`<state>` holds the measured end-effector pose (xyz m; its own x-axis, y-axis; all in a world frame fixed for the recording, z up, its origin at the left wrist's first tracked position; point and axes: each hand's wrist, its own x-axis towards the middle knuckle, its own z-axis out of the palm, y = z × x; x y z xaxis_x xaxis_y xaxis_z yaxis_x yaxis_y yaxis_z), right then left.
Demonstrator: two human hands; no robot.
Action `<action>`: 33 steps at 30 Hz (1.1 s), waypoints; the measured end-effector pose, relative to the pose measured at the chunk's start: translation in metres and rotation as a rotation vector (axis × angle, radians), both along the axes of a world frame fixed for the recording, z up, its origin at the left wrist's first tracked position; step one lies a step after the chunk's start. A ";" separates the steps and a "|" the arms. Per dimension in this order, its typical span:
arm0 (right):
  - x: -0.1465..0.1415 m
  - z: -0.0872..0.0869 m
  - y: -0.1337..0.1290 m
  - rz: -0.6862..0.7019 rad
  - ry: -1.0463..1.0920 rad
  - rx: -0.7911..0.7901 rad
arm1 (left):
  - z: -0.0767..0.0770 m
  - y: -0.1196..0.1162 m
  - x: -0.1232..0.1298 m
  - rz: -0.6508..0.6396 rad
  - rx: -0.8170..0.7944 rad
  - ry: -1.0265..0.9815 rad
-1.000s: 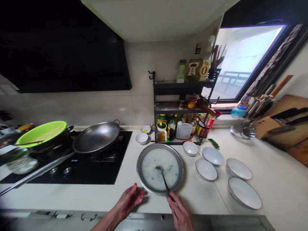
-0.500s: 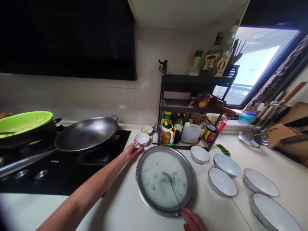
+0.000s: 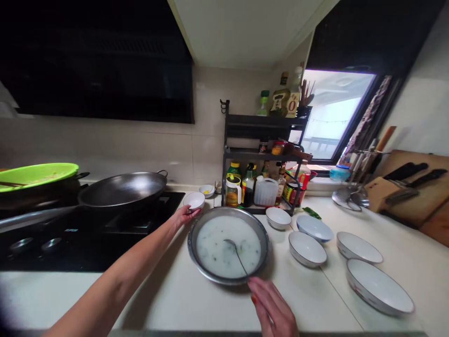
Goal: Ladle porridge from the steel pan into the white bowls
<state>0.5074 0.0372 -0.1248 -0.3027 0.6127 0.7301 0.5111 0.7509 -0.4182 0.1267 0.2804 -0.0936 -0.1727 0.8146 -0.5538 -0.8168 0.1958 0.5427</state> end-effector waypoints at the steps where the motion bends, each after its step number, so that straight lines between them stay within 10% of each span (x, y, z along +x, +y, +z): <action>1: -0.004 0.006 -0.002 0.019 0.046 -0.008 | 0.003 -0.012 -0.001 0.010 0.013 0.001; 9: -0.014 0.006 0.005 0.051 0.295 -0.077 | 0.014 -0.138 -0.024 0.079 0.102 0.020; 17: -0.019 0.021 0.014 0.011 0.273 -0.040 | -0.016 -0.247 -0.007 0.135 0.222 0.340; 33: -0.024 0.034 0.012 0.038 0.296 -0.153 | -0.038 -0.270 0.001 -0.047 0.430 0.436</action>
